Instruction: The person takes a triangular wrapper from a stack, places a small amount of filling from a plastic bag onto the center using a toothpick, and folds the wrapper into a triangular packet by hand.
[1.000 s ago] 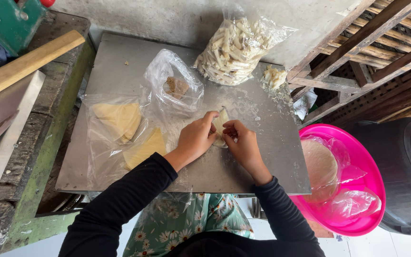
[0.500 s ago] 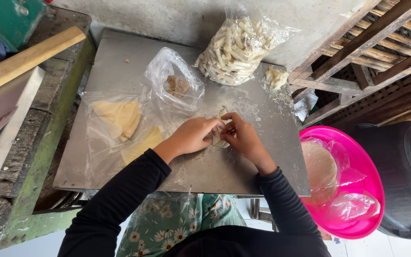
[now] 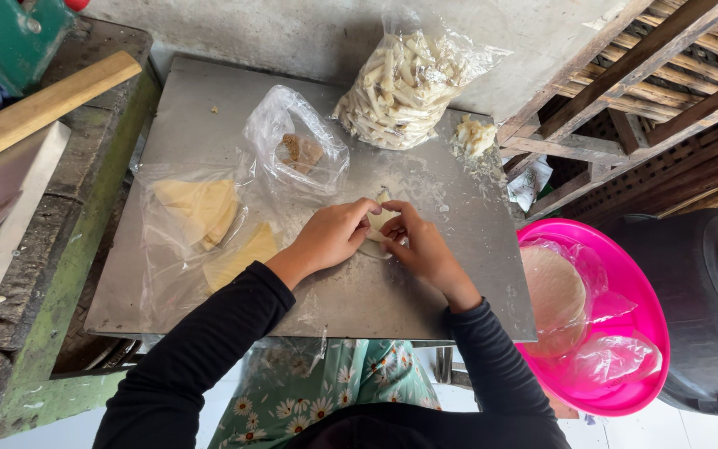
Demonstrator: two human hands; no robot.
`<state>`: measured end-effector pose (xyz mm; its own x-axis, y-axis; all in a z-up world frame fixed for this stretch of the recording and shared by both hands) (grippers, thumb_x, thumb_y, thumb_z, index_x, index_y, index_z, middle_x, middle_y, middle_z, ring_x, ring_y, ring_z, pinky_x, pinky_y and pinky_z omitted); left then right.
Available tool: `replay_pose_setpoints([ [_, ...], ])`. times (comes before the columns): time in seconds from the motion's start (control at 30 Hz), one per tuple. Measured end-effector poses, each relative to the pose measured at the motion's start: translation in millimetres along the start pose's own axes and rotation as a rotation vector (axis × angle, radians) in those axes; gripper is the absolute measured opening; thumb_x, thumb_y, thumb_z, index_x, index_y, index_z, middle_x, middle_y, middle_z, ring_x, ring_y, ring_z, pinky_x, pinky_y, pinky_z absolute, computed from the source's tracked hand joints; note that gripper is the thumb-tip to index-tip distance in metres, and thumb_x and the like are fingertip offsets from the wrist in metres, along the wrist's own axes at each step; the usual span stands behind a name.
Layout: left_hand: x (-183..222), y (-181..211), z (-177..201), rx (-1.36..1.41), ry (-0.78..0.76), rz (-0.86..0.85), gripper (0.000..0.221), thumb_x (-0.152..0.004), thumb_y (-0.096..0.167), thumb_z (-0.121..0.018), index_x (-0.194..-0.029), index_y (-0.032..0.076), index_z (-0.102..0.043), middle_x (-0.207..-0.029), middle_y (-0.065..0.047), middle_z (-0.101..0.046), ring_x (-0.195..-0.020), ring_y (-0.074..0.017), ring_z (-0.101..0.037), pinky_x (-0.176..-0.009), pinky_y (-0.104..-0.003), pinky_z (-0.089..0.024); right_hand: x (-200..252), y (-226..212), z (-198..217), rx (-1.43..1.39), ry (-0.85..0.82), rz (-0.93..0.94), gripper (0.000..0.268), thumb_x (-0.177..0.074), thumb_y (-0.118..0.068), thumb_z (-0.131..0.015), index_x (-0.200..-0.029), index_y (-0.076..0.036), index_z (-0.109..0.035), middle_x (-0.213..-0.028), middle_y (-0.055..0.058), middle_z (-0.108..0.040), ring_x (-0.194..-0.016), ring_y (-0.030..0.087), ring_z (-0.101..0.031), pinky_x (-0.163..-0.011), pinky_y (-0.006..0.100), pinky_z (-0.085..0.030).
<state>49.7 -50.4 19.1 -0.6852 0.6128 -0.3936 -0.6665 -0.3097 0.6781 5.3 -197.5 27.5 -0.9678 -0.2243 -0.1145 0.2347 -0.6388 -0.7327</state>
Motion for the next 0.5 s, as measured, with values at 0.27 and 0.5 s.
replay_pose_setpoints([
  [0.27, -0.7, 2.0, 0.8, -0.04, 0.027, 0.085, 0.036, -0.09, 0.012, -0.071, -0.124, 0.01, -0.058, -0.09, -0.009, -0.076, -0.085, -0.028, -0.074, -0.071, -0.041, -0.055, -6.2, 14.6, -1.5, 0.051, 0.106, -0.108, 0.041, -0.092, -0.006, -0.071, -0.129, -0.001, -0.056, -0.09, 0.013, -0.077, -0.081, 0.021, -0.076, -0.074, 0.033, -0.058],
  [0.5, 0.9, -9.8, -6.6, 0.036, 0.103, 0.17, 0.044, -0.082, 0.008, -0.077, -0.122, 0.008, -0.057, -0.086, -0.009, -0.073, -0.081, -0.0278, -0.073, -0.07, -0.04, -0.055, -16.0, 10.1, -1.7, 0.097, 0.1, -0.092, 0.041, -0.084, -0.004, -0.075, -0.12, -0.002, -0.054, -0.09, 0.013, -0.071, -0.078, 0.024, -0.069, -0.069, 0.035, -0.055],
])
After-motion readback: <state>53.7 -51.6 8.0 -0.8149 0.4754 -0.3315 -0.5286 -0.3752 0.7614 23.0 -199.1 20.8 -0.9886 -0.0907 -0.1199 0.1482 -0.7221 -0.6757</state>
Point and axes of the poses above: each hand's wrist, its own x-axis away from the middle knuckle, its own z-axis out of the back of the hand, y = z × x, the point moved 7 cm from there along -x, towards the middle knuckle
